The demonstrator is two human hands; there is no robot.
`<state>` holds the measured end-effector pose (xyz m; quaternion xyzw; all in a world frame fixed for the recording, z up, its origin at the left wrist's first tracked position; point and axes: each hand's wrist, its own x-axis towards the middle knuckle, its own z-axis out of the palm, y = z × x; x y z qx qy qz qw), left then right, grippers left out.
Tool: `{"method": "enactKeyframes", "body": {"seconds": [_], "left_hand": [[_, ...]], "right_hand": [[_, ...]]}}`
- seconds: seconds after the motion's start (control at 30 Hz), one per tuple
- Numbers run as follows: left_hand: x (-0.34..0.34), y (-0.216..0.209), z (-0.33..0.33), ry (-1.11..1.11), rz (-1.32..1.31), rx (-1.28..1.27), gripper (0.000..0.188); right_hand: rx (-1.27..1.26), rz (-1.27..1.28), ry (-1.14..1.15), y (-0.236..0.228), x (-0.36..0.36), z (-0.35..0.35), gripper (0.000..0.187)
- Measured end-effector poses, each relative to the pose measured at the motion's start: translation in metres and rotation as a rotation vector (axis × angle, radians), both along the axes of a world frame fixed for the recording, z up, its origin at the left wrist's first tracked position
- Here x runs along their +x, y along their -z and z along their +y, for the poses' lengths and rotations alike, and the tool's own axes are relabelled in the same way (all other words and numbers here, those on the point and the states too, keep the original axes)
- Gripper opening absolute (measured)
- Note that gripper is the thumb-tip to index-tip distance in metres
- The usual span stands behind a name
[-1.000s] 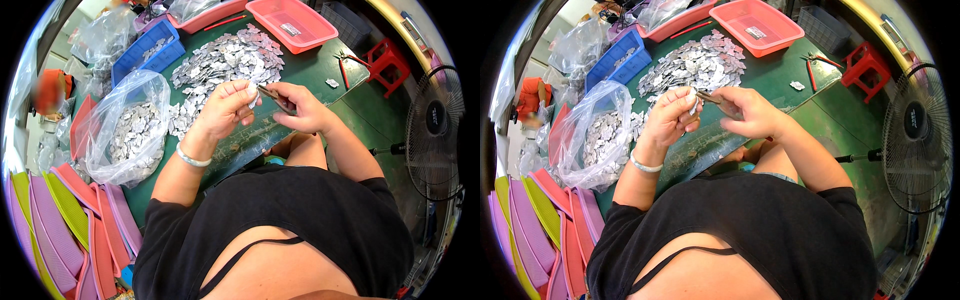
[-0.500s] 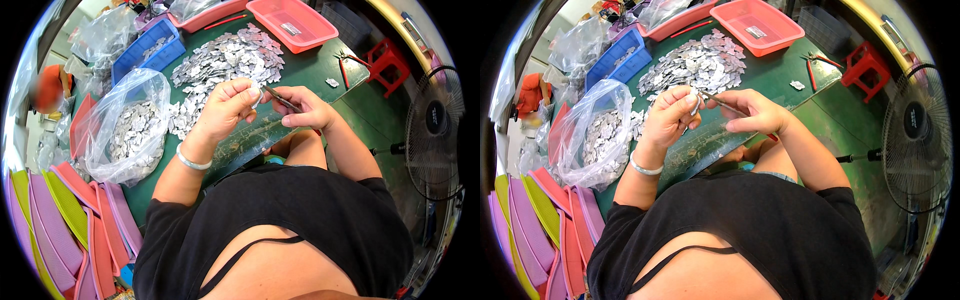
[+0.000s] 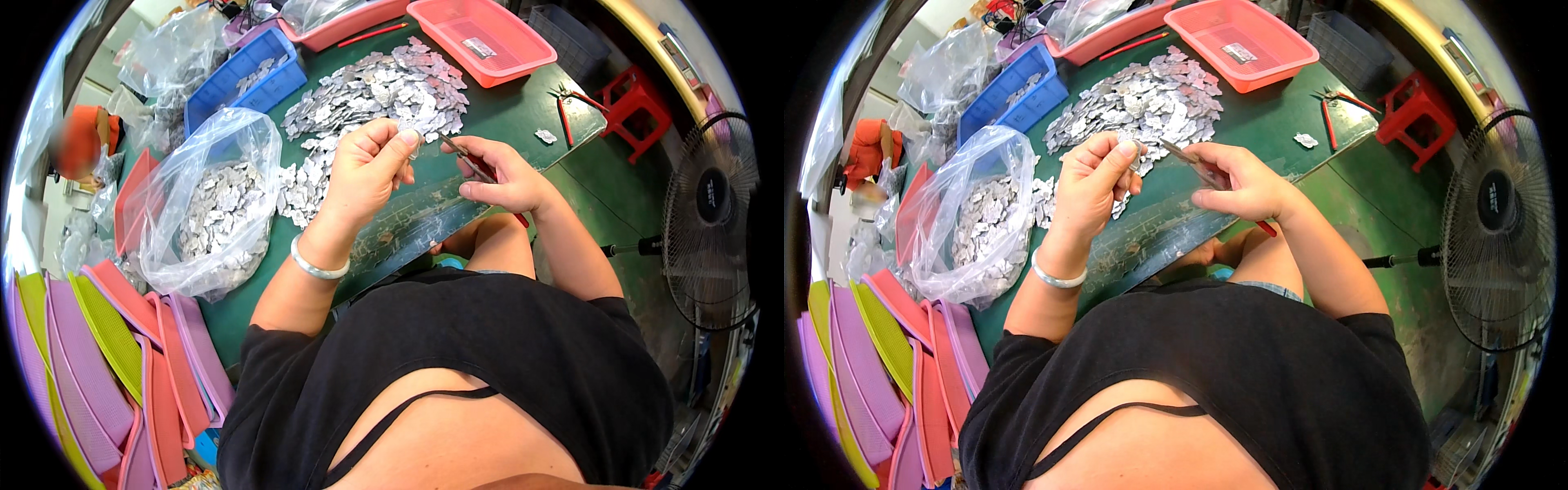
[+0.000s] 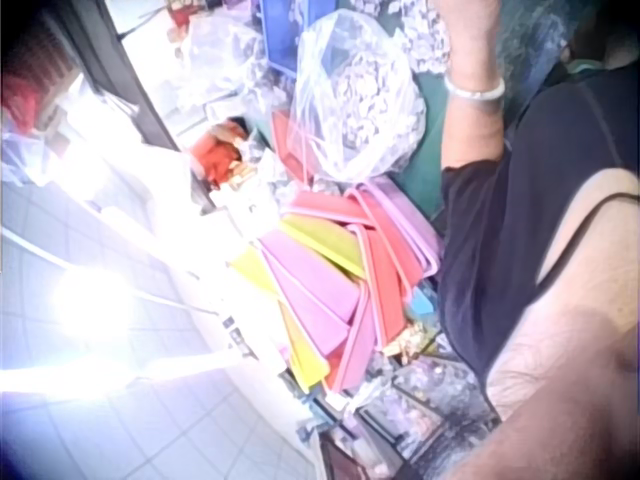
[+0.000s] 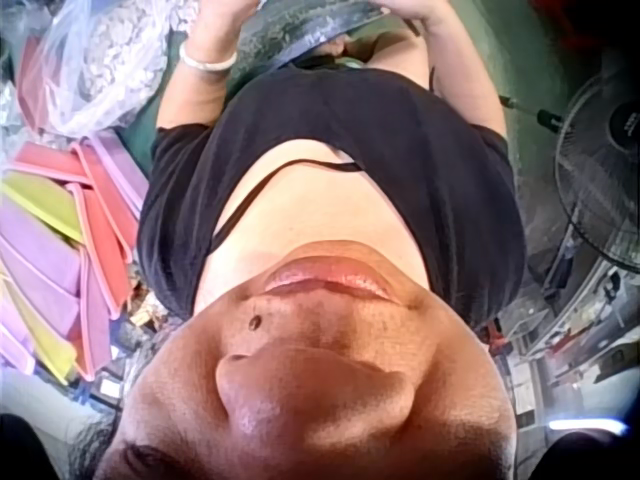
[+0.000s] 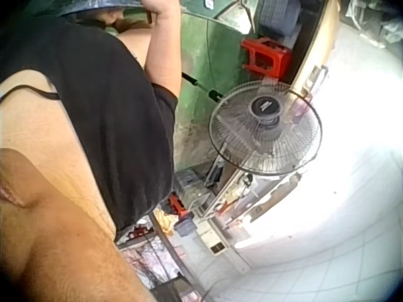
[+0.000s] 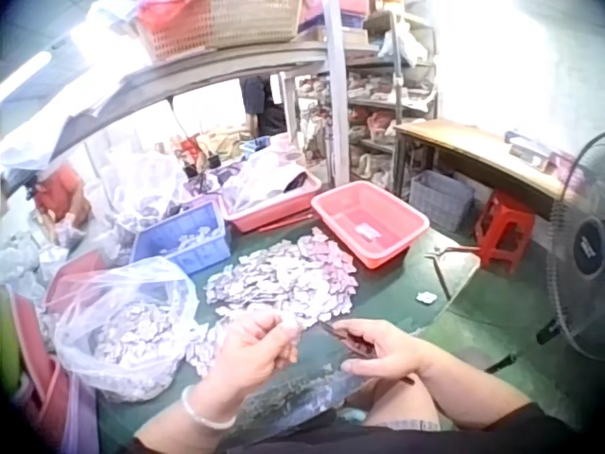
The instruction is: The person picks up small silver-colored metal pieces from a pile on a green table and uses red-handled pliers to trim or shape them. The person repeatedly handles individual pieces, trims edges, and places them back on the table or into a plastic bag.
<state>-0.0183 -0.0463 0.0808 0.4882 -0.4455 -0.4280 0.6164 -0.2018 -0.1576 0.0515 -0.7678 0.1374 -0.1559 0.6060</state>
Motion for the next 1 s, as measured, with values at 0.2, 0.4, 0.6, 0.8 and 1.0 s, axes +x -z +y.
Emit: {"method": "enactKeyframes", "body": {"seconds": [0.2, 0.4, 0.6, 0.8, 1.0], "left_hand": [[0.001, 0.003, -0.001, 0.011, -0.014, 0.004, 0.019], [0.000, 0.002, 0.000, 0.008, 0.012, 0.047, 0.018], [0.001, 0.006, 0.000, 0.001, 0.095, 0.074, 0.015], [0.002, 0.008, 0.001, -0.031, 0.141, 0.051, 0.023], [0.007, 0.011, 0.003, -0.023, 0.168, 0.040, 0.024]], "right_hand": [[0.096, -0.005, -0.023, -0.002, 0.001, 0.002, 0.054], [0.108, -0.007, -0.039, 0.000, 0.002, 0.003, 0.054], [0.113, -0.008, -0.054, -0.003, 0.004, 0.005, 0.053], [0.122, -0.018, -0.061, -0.003, 0.007, 0.008, 0.053], [0.121, -0.030, -0.068, -0.003, 0.011, 0.010, 0.049]]}}
